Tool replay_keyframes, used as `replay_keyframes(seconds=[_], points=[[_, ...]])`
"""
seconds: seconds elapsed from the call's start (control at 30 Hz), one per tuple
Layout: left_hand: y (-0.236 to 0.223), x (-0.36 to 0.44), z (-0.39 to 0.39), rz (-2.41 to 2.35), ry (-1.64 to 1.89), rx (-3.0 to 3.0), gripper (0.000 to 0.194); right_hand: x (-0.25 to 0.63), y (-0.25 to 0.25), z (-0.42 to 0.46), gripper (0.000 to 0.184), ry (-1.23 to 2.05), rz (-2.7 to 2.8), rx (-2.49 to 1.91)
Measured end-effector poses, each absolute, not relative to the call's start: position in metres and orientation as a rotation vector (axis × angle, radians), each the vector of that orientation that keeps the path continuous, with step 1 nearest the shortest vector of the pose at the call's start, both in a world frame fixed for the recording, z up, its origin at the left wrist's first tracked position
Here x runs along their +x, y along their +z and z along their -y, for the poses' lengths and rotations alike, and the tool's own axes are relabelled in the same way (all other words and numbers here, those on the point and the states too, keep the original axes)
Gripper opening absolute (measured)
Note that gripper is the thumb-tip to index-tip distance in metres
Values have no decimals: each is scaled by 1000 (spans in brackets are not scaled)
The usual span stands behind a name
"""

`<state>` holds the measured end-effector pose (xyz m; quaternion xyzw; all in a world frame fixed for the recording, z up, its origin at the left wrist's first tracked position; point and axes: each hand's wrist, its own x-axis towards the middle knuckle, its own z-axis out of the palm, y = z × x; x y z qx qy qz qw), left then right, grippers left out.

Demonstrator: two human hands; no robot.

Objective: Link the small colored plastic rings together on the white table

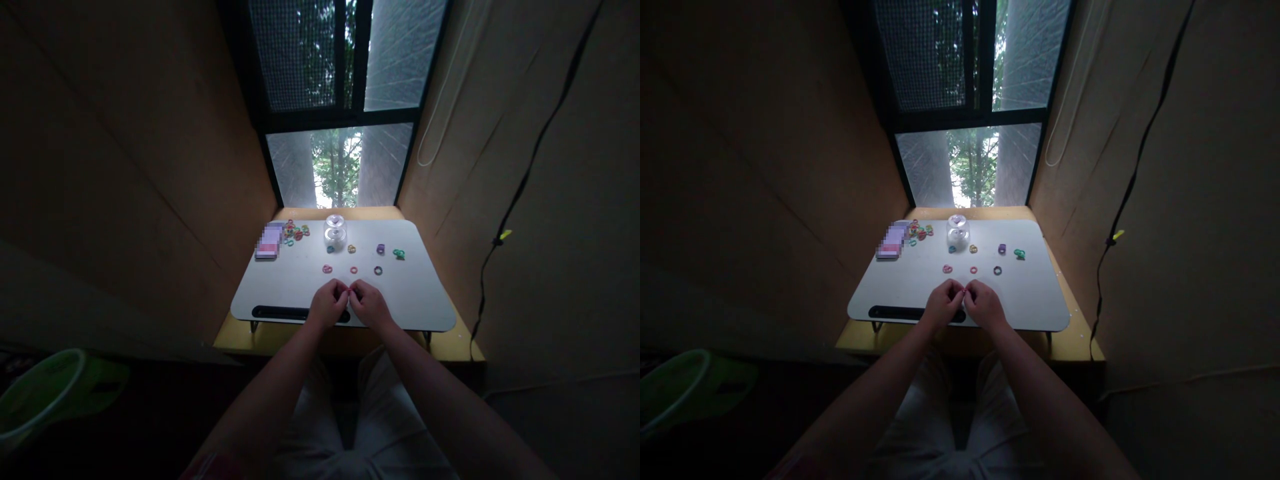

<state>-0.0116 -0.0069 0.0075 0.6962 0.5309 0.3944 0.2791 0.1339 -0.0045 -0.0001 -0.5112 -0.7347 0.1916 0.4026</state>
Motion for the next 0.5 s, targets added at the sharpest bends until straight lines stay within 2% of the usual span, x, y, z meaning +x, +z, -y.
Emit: replay_keyframes(seconds=[0.5], points=[[8, -10, 6, -1462, 1045, 1890, 11, 135, -1, 3, 11, 502, 1847, -1282]])
